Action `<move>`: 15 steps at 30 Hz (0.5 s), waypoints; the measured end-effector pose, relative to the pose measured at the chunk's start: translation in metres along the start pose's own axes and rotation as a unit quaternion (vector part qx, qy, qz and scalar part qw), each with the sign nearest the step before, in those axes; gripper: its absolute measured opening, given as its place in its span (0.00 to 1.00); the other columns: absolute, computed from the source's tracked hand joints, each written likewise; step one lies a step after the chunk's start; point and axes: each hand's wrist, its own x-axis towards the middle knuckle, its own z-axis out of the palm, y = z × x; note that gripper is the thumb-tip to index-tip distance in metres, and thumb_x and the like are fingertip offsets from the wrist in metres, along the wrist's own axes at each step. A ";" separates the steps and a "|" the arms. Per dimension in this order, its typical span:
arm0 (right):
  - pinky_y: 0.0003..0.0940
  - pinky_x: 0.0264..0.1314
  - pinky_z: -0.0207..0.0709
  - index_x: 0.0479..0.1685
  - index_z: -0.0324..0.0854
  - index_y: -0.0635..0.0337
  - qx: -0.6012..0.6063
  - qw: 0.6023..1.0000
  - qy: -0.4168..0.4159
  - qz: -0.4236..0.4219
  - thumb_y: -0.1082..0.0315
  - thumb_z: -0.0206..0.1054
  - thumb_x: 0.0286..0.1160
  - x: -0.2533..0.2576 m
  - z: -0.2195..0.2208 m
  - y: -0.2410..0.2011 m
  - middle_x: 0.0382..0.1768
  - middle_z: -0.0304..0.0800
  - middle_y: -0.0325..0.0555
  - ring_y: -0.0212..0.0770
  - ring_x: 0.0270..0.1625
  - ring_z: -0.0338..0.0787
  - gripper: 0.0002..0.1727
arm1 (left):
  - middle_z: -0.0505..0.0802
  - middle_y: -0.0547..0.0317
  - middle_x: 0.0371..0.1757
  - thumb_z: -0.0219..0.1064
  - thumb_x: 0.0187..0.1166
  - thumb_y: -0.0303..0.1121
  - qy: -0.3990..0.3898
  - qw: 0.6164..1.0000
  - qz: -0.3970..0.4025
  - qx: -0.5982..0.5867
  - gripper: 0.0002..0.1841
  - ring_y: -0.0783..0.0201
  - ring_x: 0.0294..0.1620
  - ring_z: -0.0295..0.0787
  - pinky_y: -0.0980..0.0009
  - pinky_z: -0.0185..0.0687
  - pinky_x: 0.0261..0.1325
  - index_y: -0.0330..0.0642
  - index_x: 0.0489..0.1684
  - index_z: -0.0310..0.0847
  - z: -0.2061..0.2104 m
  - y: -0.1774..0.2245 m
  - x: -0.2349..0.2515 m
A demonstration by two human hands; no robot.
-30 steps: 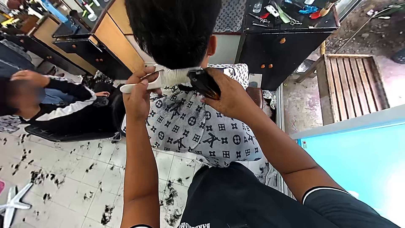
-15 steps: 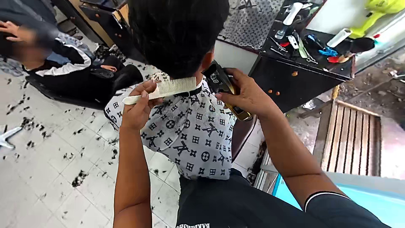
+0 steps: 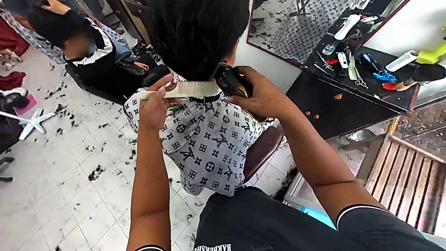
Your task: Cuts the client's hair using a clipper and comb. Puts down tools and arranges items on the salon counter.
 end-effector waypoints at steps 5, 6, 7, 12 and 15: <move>0.33 0.53 0.86 0.81 0.66 0.58 0.010 0.999 0.023 0.021 0.56 0.76 0.72 -0.003 -0.018 -0.006 0.53 0.90 0.47 0.34 0.47 0.91 0.38 | 0.93 0.64 0.64 0.48 0.89 0.37 0.021 0.998 0.039 -0.040 0.25 0.69 0.50 0.93 0.70 0.89 0.54 0.43 0.84 0.66 0.009 0.002 0.013; 0.32 0.53 0.86 0.81 0.66 0.59 0.008 0.999 0.028 0.019 0.56 0.76 0.72 -0.002 -0.020 -0.007 0.53 0.90 0.47 0.33 0.47 0.91 0.38 | 0.92 0.65 0.65 0.49 0.89 0.38 0.022 0.997 0.053 -0.047 0.25 0.69 0.51 0.93 0.70 0.89 0.55 0.44 0.84 0.65 0.012 0.006 0.017; 0.32 0.54 0.86 0.81 0.66 0.60 0.007 0.999 0.029 0.018 0.56 0.76 0.72 -0.001 -0.022 -0.009 0.53 0.90 0.48 0.33 0.47 0.91 0.38 | 0.93 0.65 0.65 0.50 0.89 0.38 0.022 0.996 0.067 -0.057 0.25 0.69 0.52 0.93 0.69 0.89 0.56 0.45 0.84 0.66 0.015 0.009 0.019; 0.32 0.56 0.85 0.81 0.66 0.60 -0.001 0.999 0.040 0.020 0.56 0.77 0.71 -0.001 -0.025 -0.015 0.55 0.90 0.48 0.33 0.50 0.91 0.39 | 0.95 0.66 0.60 0.53 0.87 0.38 -0.001 0.991 0.119 -0.065 0.23 0.69 0.53 0.93 0.70 0.88 0.57 0.47 0.80 0.73 0.017 0.018 0.022; 0.31 0.55 0.85 0.81 0.66 0.59 -0.009 0.999 0.046 0.013 0.56 0.77 0.71 -0.003 -0.022 -0.022 0.54 0.90 0.48 0.33 0.48 0.90 0.39 | 0.94 0.64 0.62 0.52 0.86 0.37 -0.028 0.988 0.140 -0.059 0.22 0.69 0.54 0.92 0.71 0.86 0.57 0.49 0.75 0.80 0.015 0.017 0.021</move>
